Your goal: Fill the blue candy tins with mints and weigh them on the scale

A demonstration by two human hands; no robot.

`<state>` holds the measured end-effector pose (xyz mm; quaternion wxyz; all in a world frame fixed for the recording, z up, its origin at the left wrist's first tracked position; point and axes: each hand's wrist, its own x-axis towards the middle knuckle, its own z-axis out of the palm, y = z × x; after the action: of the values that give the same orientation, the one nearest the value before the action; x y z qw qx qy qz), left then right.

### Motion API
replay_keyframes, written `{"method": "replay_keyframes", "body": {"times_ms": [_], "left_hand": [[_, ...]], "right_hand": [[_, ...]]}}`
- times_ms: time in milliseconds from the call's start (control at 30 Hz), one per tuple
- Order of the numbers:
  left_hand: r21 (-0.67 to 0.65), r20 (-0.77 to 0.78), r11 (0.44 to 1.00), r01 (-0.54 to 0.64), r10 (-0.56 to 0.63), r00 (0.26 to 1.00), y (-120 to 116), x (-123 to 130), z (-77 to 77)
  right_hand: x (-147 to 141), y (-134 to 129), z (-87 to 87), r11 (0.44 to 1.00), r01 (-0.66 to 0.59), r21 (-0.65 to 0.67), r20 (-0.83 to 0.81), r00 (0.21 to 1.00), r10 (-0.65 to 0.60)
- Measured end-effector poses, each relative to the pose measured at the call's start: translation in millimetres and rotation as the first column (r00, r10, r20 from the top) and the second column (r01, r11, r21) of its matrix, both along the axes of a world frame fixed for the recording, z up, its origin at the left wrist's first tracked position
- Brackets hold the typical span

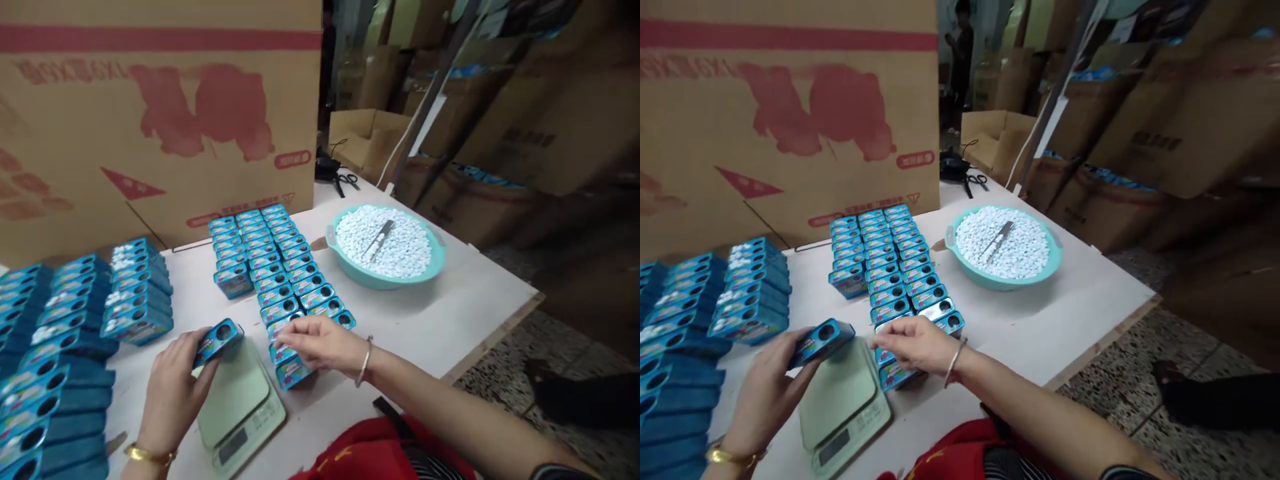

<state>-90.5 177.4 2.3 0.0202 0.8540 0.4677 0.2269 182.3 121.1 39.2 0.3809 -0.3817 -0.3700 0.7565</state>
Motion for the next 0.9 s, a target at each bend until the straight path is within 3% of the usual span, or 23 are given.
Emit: {"method": "replay_keyframes", "body": {"times_ms": [167,267,333,400,433,467,500,533,567,600,700,800,900], "left_hand": [[0.008,-0.073,0.999,-0.044,0.045,0.996,67,26,-10.3],[0.035,-0.134,0.996,-0.077,0.081,0.988,83,39,-19.7],[0.126,-0.124,0.982,-0.137,0.153,0.98,83,39,-20.4],[0.217,-0.077,0.951,-0.218,0.239,0.968,79,28,-15.3],[0.243,-0.061,0.931,-0.273,0.295,0.954,77,19,-11.2],[0.253,-0.059,0.906,-0.34,0.365,0.929,74,8,-6.4],[0.248,-0.075,0.876,-0.413,0.443,0.893,72,-4,-1.5],[0.235,-0.112,0.844,-0.482,0.516,0.849,70,-17,3.2],[0.222,-0.164,0.812,-0.54,0.577,0.8,68,-29,7.1],[0.213,-0.223,0.785,-0.581,0.618,0.754,66,-41,10.1],[0.197,-0.394,0.774,-0.602,0.624,0.674,62,-64,12.1],[0.194,-0.478,0.808,-0.556,0.573,0.666,64,-72,7.0],[0.208,-0.501,0.859,-0.468,0.505,0.703,74,-76,1.9]], "right_hand": [[52,-17,-8.9,0.972,0.226,-0.069,-0.037,0.973,-0.229],[85,-19,-13.6,0.918,0.388,-0.084,-0.027,0.92,-0.391],[113,-14,-14.2,0.86,0.509,-0.021,0.04,0.86,-0.508],[147,-6,-14.5,0.779,0.617,0.114,0.232,0.746,-0.625],[165,-1,-15.5,0.739,0.641,0.207,0.378,0.645,-0.665],[183,6,-17.8,0.708,0.633,0.313,0.551,0.486,-0.678],[198,13,-21.3,0.712,0.569,0.412,0.699,0.304,-0.647],[211,21,-26.1,0.749,0.471,0.466,0.801,0.134,-0.583],[221,28,-31.6,0.81,0.374,0.451,0.87,0.017,-0.492],[226,35,-37.2,0.871,0.293,0.395,0.916,-0.049,-0.398],[224,46,-49.7,0.964,0.141,0.226,0.967,-0.151,-0.205],[213,44,-51.7,0.974,0.094,0.204,0.961,-0.208,-0.181],[208,39,-46.3,0.972,0.069,0.223,0.964,-0.166,-0.209]]}}
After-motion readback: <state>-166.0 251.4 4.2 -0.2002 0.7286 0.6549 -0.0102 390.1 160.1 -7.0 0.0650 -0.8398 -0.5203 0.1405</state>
